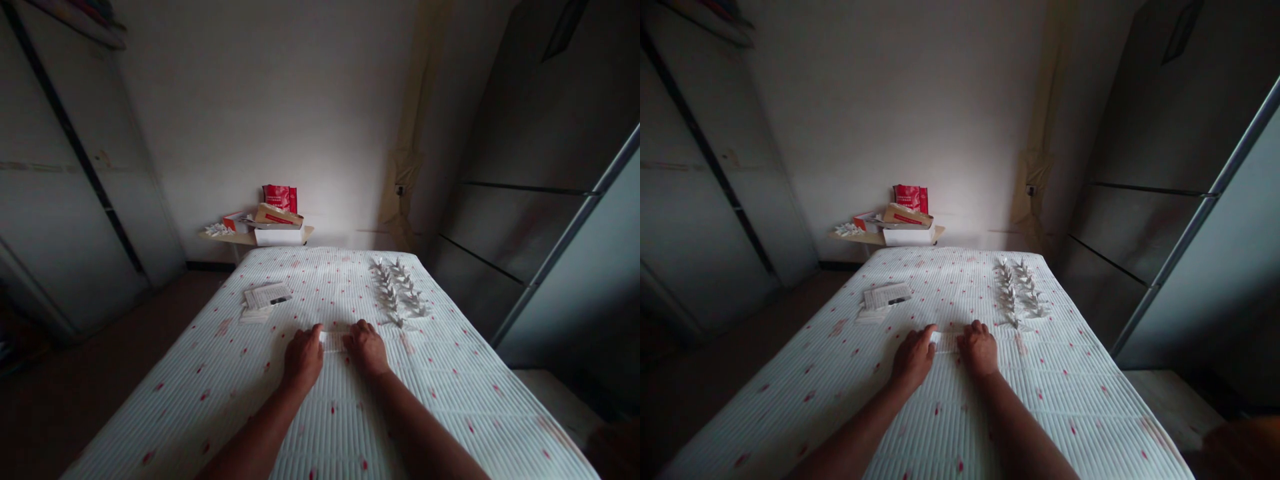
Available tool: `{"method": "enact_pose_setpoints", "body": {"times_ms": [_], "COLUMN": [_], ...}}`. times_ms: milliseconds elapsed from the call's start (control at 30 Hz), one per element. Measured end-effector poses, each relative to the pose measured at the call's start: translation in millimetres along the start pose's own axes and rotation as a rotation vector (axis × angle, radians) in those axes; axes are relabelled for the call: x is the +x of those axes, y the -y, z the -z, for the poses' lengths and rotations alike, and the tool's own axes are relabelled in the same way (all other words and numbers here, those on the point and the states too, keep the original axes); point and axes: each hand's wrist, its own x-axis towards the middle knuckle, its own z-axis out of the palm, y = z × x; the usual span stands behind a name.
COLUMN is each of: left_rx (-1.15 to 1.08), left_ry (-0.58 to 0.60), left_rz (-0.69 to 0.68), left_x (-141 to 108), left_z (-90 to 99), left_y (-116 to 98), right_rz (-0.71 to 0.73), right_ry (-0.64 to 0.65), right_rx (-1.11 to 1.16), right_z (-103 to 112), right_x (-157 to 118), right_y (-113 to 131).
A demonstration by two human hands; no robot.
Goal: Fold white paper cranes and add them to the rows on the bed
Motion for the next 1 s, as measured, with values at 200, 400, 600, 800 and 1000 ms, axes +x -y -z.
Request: {"method": "enact_pose_setpoints", "body": {"times_ms": [200, 400, 600, 800, 1000], "left_rx": [0.025, 0.035, 0.093, 0.12, 0.105], "left_ry": [0.018, 0.033, 0.038, 0.058, 0.079], "left_rz": [-0.02, -0.019, -0.028, 0.028, 0.051], "left_x": [1.2, 1.4, 1.3, -1.6, -1.6], "left_z": [-0.6, 0.5, 3.3, 7.7, 8.6], "left_y": [0.1, -1.2, -3.2, -6.5, -8.2], "right_rz": [0.01, 0.003, -0.047, -0.068, -0.072], "right_ry": [-0.001, -0.011, -0.018, -0.026, -0.059], "right_rx": [-0.032, -0.03, -0.018, 0.029, 0.174], "right_z": [-1.5, -2.2, -5.7, 0.5, -1.1], "right_x": [0.4, 0.8, 1.9, 0.8, 1.9], "right_y": [1.4, 1.8, 3.5, 5.7, -3.9]}}
